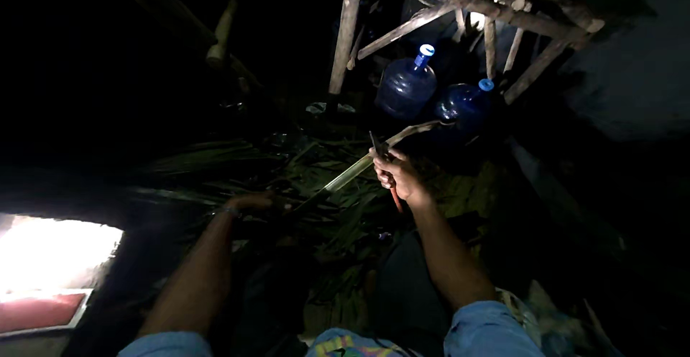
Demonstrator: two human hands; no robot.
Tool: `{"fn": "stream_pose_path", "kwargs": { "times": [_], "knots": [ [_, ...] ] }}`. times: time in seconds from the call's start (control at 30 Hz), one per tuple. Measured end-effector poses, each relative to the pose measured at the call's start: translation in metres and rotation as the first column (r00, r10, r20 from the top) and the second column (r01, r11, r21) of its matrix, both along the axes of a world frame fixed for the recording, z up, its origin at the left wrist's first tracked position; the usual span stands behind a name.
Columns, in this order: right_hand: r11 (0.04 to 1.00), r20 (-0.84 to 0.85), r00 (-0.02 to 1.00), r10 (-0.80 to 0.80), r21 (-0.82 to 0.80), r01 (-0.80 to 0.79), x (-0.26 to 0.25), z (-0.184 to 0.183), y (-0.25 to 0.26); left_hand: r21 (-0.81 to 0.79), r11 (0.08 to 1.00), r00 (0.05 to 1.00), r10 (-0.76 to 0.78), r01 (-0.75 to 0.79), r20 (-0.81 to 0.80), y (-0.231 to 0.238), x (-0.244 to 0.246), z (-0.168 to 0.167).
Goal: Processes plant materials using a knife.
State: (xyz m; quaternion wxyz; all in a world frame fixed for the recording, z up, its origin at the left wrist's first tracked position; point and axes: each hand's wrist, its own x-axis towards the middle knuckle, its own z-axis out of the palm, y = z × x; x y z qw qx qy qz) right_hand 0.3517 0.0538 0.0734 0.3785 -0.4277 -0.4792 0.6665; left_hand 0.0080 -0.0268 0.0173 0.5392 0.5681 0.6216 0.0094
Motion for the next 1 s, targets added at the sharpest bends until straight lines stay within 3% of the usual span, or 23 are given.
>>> {"fn": "stream_pose_path", "kwargs": {
  "times": [0.13,0.2,0.27,0.43,0.53,0.8,1.0],
  "knots": [
    [0.996,0.021,0.996,0.087,-0.018,-0.086,-0.029,-0.003,-0.012,0.284,0.958,0.944,-0.058,-0.039,0.324,0.010,0.053,0.009],
    [0.997,0.013,0.997,0.080,0.007,-0.081,-0.035,-0.003,-0.014,0.398,0.896,0.874,-0.024,-0.196,0.485,0.013,0.071,0.007],
    [0.993,0.020,0.993,0.115,0.029,-0.116,-0.036,-0.005,-0.014,0.397,0.843,0.809,0.072,-0.362,0.583,0.014,0.080,0.005],
    [0.906,0.206,0.892,0.403,0.049,-0.421,-0.044,-0.007,-0.025,0.447,0.755,0.776,0.127,-0.480,0.618,0.015,0.082,0.003],
    [0.862,0.193,0.855,0.482,0.070,-0.502,-0.049,-0.014,-0.027,0.485,0.724,0.790,0.134,-0.491,0.599,0.012,0.086,0.006],
    [0.885,0.148,0.885,0.441,0.091,-0.457,-0.049,-0.014,-0.024,0.360,0.773,0.684,0.128,-0.523,0.718,0.007,0.096,0.009],
    [0.825,0.235,0.895,0.380,0.351,-0.442,-0.044,-0.014,-0.024,0.207,0.847,0.598,0.152,-0.489,0.787,0.004,0.091,0.021]
  ]
}}
